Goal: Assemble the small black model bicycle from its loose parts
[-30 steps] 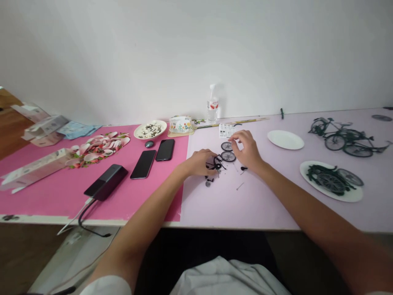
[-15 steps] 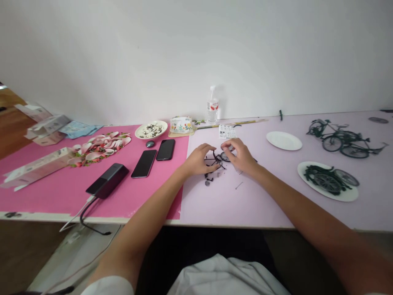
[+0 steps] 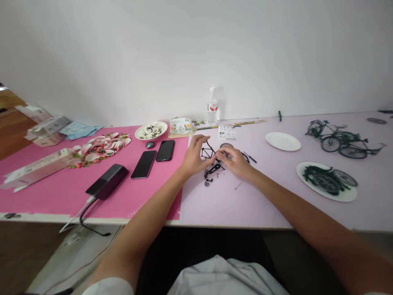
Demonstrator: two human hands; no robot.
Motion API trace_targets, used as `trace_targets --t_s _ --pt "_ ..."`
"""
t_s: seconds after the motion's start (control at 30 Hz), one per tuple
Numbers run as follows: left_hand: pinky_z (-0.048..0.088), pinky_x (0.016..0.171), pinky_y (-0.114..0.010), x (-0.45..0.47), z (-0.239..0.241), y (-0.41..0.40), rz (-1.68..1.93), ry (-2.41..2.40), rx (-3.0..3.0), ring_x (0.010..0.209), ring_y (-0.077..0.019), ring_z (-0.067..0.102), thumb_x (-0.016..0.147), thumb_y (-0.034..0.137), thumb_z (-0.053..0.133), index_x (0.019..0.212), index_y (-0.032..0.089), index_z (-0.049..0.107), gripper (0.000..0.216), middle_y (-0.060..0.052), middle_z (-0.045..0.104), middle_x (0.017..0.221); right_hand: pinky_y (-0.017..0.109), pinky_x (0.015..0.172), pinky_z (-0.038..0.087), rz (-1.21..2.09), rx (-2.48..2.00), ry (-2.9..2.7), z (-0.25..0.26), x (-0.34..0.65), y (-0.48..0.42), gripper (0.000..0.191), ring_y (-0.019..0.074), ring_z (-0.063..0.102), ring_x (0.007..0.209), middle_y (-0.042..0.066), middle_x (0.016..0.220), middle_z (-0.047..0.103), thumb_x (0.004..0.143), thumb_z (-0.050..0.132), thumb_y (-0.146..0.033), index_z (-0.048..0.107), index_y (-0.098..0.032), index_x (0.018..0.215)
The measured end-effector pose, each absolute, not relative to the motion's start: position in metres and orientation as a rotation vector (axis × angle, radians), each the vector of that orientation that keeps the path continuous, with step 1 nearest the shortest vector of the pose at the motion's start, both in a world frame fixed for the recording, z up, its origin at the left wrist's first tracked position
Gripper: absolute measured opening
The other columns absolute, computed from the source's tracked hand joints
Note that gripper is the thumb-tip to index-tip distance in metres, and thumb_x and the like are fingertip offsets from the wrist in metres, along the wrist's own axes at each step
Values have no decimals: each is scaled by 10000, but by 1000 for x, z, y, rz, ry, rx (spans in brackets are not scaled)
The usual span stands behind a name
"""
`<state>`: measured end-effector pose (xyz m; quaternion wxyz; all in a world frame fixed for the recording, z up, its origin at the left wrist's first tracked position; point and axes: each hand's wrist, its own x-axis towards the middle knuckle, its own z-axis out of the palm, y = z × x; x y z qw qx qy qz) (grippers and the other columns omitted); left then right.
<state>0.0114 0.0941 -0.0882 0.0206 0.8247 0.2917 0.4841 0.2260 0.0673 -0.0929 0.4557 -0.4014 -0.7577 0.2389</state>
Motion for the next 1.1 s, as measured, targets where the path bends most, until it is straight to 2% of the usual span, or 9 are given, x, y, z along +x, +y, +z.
trace_targets --t_s 0.23,0.4,0.57,0.63,0.7,0.8,0.97,1.1 --pt "604 994 -459 15 -85 92 1600 923 2541 1175 -257 619 979 495 712 1449 246 461 588 -160 504 1366 409 802 553 296 -918 -1724 -97 220 71 214 256 663 956 74 987 742 1026 626 -452 713 -265 970" --pt "553 1061 -470 14 -85 93 1545 981 2523 1258 -273 599 1094 488 499 1451 222 492 446 -182 537 1361 440 816 562 129 -912 -1712 -94 226 73 158 267 650 949 82 1024 754 1041 619 -407 707 -279 1012" --pt "449 1137 -518 11 -82 94 1313 1057 2715 1400 -329 520 1110 565 369 1480 222 516 526 -215 544 1475 470 840 566 114 -899 -1709 -92 230 75 176 292 641 1002 92 1032 763 1058 586 -400 708 -284 1006" --pt "435 1105 -502 10 -81 95 1219 1100 2772 1338 -327 552 1113 566 340 1435 217 567 526 -199 607 1400 474 846 569 122 -885 -1702 -92 230 75 208 294 640 1007 95 1026 763 1064 574 -423 715 -283 1002" --pt "430 1041 -475 11 -80 95 1124 1126 2806 1209 -316 593 1117 547 336 1330 207 636 501 -170 673 1232 470 839 573 133 -884 -1691 -91 230 75 249 294 645 1009 97 1020 766 1064 571 -469 724 -286 993" --pt "421 950 -444 14 -80 93 1051 1164 2801 1079 -306 595 1120 530 328 1188 198 664 477 -141 679 1056 451 826 582 175 -897 -1631 -91 229 74 311 283 663 991 95 1009 769 1034 609 -561 744 -284 989" --pt "421 883 -431 21 -84 88 1075 1145 2739 1006 -292 580 1132 530 246 1110 187 621 509 -130 668 1012 410 838 599 421 -913 -1435 -95 229 79 411 250 724 943 73 999 788 901 766 -652 776 -247 973" --pt "443 843 -431 22 -89 88 1104 1111 2672 966 -285 576 1131 547 230 1073 194 595 511 -131 663 1003 441 922 619 669 -929 -1369 -99 229 82 437 265 771 973 74 1040 829 834 832 -647 825 -242 998"
